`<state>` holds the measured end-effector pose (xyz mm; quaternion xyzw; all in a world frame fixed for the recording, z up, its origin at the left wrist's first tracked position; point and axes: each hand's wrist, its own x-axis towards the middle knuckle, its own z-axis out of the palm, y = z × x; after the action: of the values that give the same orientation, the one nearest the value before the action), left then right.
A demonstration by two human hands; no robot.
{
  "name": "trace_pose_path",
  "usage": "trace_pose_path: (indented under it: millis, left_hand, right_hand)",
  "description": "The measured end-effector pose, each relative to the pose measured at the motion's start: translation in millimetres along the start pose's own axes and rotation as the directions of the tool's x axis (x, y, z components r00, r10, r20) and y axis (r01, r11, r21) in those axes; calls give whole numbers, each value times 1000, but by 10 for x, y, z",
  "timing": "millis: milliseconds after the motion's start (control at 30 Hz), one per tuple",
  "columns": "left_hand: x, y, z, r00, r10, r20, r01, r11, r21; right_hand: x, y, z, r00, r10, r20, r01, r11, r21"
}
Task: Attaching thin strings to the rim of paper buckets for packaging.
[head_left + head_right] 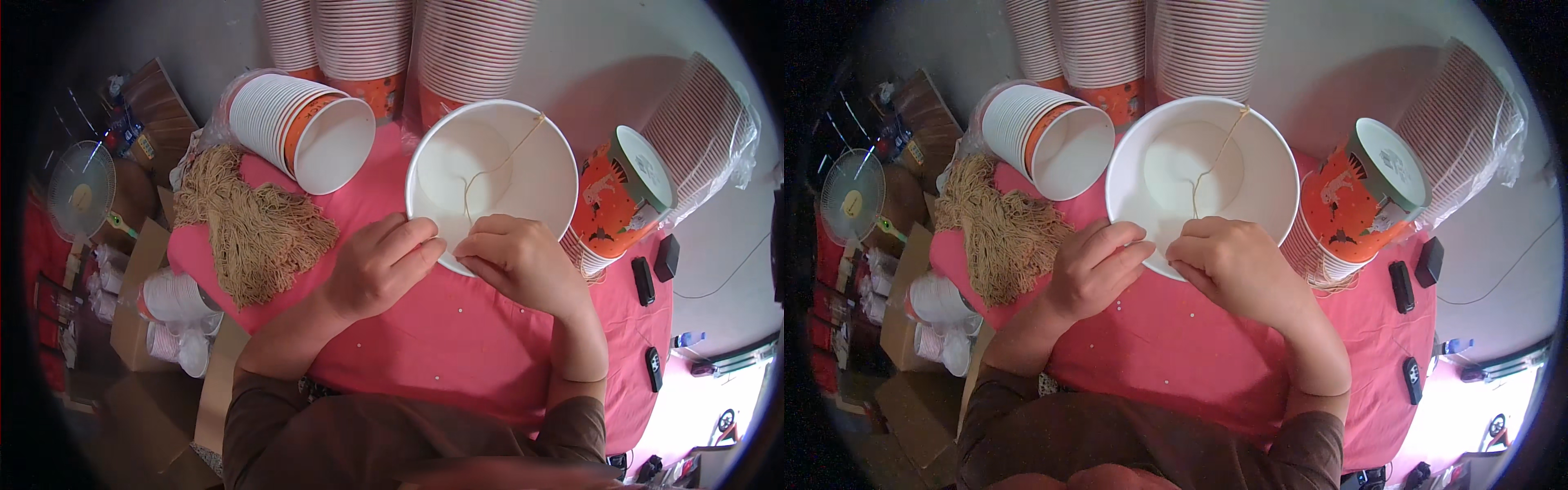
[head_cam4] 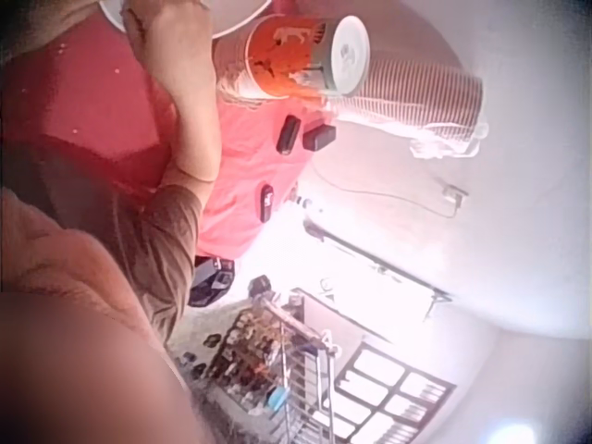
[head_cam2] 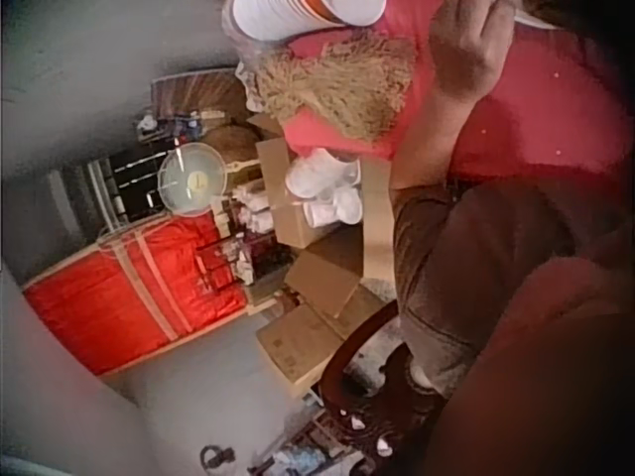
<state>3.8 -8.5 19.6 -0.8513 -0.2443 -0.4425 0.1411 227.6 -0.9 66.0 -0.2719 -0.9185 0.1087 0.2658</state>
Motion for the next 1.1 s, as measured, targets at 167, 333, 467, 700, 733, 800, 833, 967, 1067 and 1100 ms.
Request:
trace_pose_path:
  millis: [167, 333, 467, 700, 733, 800, 833, 967, 1067, 1100]
  left_hand:
    - [-23, -36, 42, 996, -85, -8, 84, 991, -102]
    - [-54, -72, 78, 987, -162, 14, 162, 976, -147]
    - [-72, -89, 120, 966, -249, 70, 258, 945, -202]
    - [-60, -68, 35, 909, -417, -1, 394, 858, -329]
    - [-75, -59, 35, 901, -427, 68, 425, 843, -331]
    - [-110, -43, 123, 904, -416, 102, 424, 840, -338]
    - [-129, -25, 168, 902, -420, 99, 427, 840, -335]
    - [-146, 12, 247, 917, -391, 75, 398, 894, -207]
    - [-154, -13, 290, 943, -332, 11, 329, 929, -167]
    - [-151, -23, 303, 947, -322, -6, 317, 934, -166]
  right_hand:
    - [-9, 37, -22, 996, 11, 87, -20, 995, 102]
    - [17, 30, -37, 982, 60, 181, -98, 972, 213]
    - [16, 86, 75, 991, 45, 125, -61, 990, 128]
    - [59, 82, 129, 990, 130, 57, -137, 977, 160]
    - [65, 78, 131, 990, 129, 58, -137, 978, 160]
    - [73, 51, 133, 983, 176, 52, -183, 968, 173]
    - [74, 48, 143, 984, 172, 56, -179, 969, 173]
    - [70, 48, 195, 977, 212, 20, -212, 961, 180]
    - [72, 26, 208, 978, 210, 0, -207, 965, 160]
    - [72, 31, 213, 978, 209, -8, -205, 967, 154]
